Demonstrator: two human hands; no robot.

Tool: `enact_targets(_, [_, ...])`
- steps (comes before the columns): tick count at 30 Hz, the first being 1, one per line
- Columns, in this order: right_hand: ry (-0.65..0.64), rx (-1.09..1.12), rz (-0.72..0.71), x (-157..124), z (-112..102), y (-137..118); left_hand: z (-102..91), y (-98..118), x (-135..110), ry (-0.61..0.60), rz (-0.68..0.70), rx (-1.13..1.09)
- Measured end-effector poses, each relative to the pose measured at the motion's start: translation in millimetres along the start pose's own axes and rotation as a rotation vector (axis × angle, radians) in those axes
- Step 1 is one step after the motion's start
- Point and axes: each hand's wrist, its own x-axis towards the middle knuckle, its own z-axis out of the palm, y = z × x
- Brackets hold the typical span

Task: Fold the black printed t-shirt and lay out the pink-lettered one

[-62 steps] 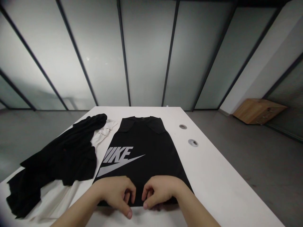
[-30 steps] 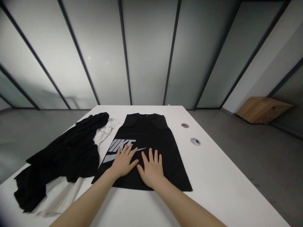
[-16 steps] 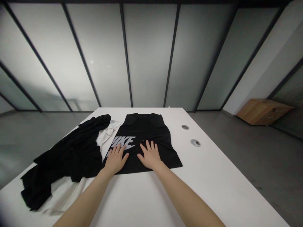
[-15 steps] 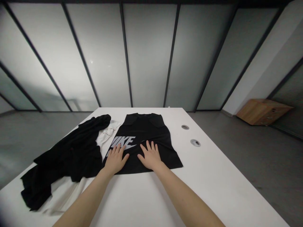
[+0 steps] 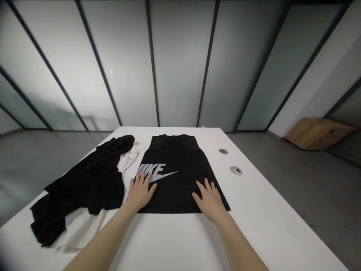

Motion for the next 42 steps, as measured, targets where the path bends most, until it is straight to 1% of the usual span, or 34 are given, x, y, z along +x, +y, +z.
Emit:
enact_targets(3, [0.121,0.042,-0.013,4.0,-2.2,9.1,2.0,-0.7,1.6,0.047,0.027,-0.016])
enact_targets(6, [0.194,0.082,-0.040,6.6,-2.2,4.7,2.8,-0.6,2.6,0.118,0.033,-0.035])
enact_targets(8, [0.182,0.082,-0.030,6.3,0.1,0.5,3.9,-1.8,3.4,0.116,0.033,-0.048])
enact_targets(11, [0.132,0.066,-0.007,4.3,4.9,-0.3,6.7,-6.6,5.0,0.045,0.031,-0.045])
enact_targets(15, [0.109,0.056,-0.058,2.6,5.8,7.2,10.2,-13.6,7.5,-0.004,-0.021,0.012])
enact_targets(18, [0.116,0.057,-0.071,1.7,1.5,11.1,8.1,-14.3,8.3,-0.020,-0.044,0.044])
enact_targets(21, [0.133,0.038,-0.072,0.2,-4.9,11.9,-1.8,-10.4,6.6,-0.014,-0.060,0.062])
enact_targets(25, [0.144,0.026,-0.024,-1.7,-17.8,13.9,-24.7,-6.7,3.3,-0.001,-0.095,0.084])
enact_targets(27, [0.125,0.054,-0.002,-2.4,-26.6,16.1,-35.6,-8.8,3.2,-0.037,-0.132,0.117])
enact_targets(29, [0.079,0.111,0.032,-2.9,-35.4,18.5,-43.4,-12.7,4.4,-0.083,-0.146,0.154])
enact_targets(32, [0.046,0.193,0.064,-3.1,-44.3,19.4,-47.5,-15.1,7.3,-0.116,-0.113,0.182])
enact_targets(34, [0.098,0.213,0.006,-2.9,-44.8,17.6,-43.6,-11.6,9.0,-0.075,-0.059,0.164])
enact_targets(36, [0.162,0.209,-0.084,-3.2,-41.0,14.6,-34.0,-5.2,10.0,0.006,0.027,0.125])
enact_targets(38, [0.162,0.173,-0.137,-4.7,-35.2,12.4,-20.4,0.7,10.6,0.054,0.100,0.094])
enact_targets(40, [0.083,0.116,-0.158,-7.9,-31.2,12.8,-8.4,3.7,11.2,0.017,0.130,0.080])
enact_targets(42, [0.002,0.074,-0.176,-12.3,-32.3,15.3,-4.5,3.5,13.0,-0.086,0.132,0.066])
